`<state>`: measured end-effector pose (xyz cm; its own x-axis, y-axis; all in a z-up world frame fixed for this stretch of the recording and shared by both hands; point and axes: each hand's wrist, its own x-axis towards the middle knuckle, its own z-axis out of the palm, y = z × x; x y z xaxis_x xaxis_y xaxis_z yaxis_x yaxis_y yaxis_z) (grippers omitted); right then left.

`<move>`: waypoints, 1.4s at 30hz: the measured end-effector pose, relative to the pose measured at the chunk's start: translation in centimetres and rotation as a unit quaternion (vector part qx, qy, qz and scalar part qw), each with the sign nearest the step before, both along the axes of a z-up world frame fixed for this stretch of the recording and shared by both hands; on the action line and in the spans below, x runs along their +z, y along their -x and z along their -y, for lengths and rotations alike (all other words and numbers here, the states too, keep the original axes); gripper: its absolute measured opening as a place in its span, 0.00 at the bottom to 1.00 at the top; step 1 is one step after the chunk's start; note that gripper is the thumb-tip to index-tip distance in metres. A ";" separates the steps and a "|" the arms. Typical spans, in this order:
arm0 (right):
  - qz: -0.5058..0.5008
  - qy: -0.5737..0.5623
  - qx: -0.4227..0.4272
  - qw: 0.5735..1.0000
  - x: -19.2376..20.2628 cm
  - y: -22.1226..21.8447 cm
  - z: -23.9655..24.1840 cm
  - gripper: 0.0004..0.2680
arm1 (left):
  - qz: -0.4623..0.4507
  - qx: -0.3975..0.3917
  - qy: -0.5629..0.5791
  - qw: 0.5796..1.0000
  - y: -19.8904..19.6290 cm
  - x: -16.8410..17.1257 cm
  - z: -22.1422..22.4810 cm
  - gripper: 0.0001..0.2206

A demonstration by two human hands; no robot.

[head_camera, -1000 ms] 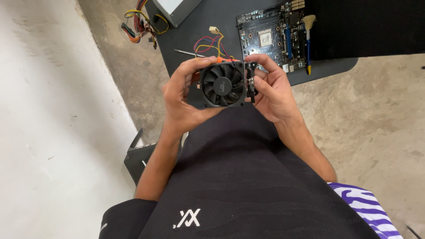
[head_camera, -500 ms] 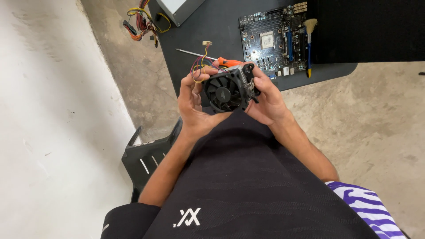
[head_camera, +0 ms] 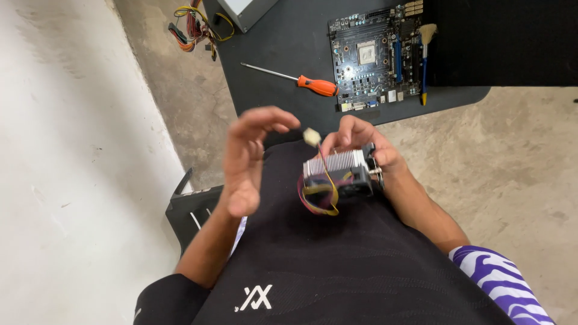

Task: Removing and inspecting a CPU fan from a motherboard using a screwdriver.

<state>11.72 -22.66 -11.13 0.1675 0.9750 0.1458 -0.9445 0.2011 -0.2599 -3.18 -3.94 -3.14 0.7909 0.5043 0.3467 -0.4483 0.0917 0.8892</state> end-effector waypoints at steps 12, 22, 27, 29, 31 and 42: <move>0.254 0.236 0.095 0.933 5.8 -1.7 -0.2 0.15 | -0.228 -0.192 -0.550 0.780 -3.9 6.1 1.4 0.23; 0.265 0.272 0.100 0.919 2.9 -1.3 0.3 0.12 | -0.182 -0.240 -0.378 0.876 -3.0 3.7 -0.5 0.21; 0.285 0.293 0.127 0.904 5.6 -1.1 -1.2 0.21 | -0.189 -0.186 -0.176 0.948 -1.7 1.8 -0.8 0.18; 0.273 0.288 0.137 0.908 4.2 -1.2 -0.8 0.23 | -0.186 -0.178 -0.155 0.954 -1.6 1.9 -0.8 0.17; 0.260 0.282 0.149 0.911 3.4 -1.2 -0.6 0.25 | -0.184 -0.169 -0.135 0.959 -1.6 1.8 -0.9 0.16; 0.680 0.248 -0.181 0.666 7.9 -1.2 -0.8 0.12 | -0.252 -0.192 -0.004 0.949 -1.0 0.4 -1.7 0.24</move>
<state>12.96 -21.86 -3.26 0.4470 0.8912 0.0779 0.3193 -0.0776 -0.9445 -2.23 -2.22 -2.70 0.9822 0.1441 -0.1205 0.0980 0.1541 0.9832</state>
